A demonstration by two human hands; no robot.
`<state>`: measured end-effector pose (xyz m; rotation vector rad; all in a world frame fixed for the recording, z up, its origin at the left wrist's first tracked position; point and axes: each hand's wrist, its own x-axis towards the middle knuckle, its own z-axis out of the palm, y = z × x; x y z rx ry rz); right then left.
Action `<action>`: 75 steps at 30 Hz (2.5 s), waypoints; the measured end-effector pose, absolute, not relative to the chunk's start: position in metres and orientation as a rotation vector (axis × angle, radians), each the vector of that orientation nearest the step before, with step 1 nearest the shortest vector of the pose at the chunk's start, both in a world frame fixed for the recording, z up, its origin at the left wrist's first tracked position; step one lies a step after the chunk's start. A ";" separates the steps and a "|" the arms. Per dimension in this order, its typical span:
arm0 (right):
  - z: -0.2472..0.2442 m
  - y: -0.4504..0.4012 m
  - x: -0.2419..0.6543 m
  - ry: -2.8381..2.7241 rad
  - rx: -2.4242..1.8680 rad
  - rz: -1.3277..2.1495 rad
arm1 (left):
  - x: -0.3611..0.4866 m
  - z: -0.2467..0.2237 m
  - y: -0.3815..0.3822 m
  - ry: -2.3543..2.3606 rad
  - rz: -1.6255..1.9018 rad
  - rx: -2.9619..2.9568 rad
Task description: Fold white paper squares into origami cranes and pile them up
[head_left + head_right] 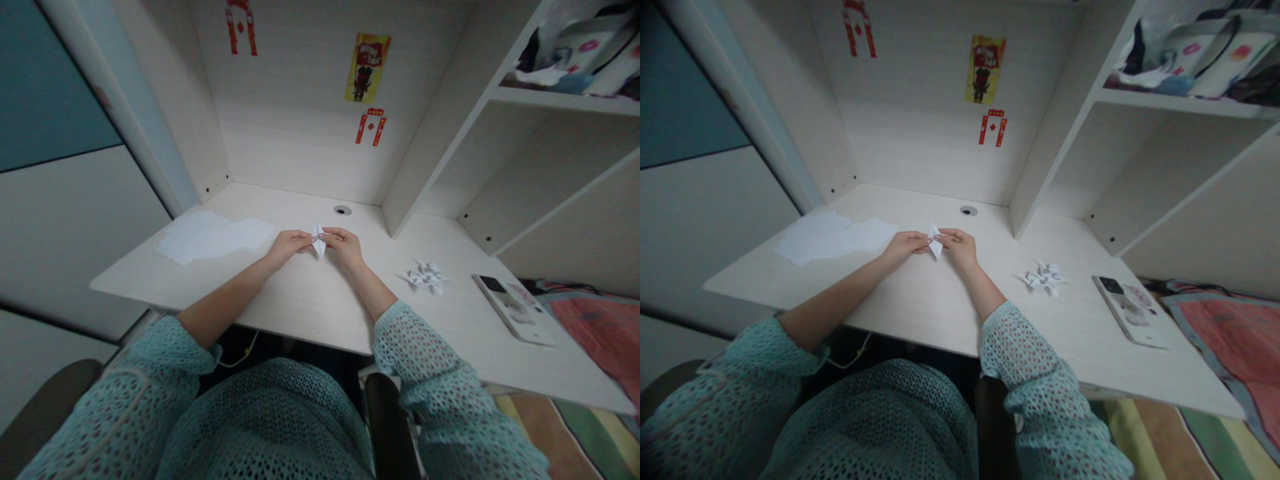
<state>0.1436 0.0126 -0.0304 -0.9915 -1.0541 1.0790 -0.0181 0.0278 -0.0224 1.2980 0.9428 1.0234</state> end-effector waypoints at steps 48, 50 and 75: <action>-0.034 0.009 0.142 -1.358 -1.130 1.100 | -0.021 -0.013 0.023 1.058 1.145 1.515; -0.034 0.009 0.141 -1.367 -1.130 1.107 | -0.021 -0.014 0.024 1.049 1.160 1.492; -0.024 0.000 0.134 -1.403 -1.115 1.121 | -0.023 -0.017 0.034 0.964 1.168 1.353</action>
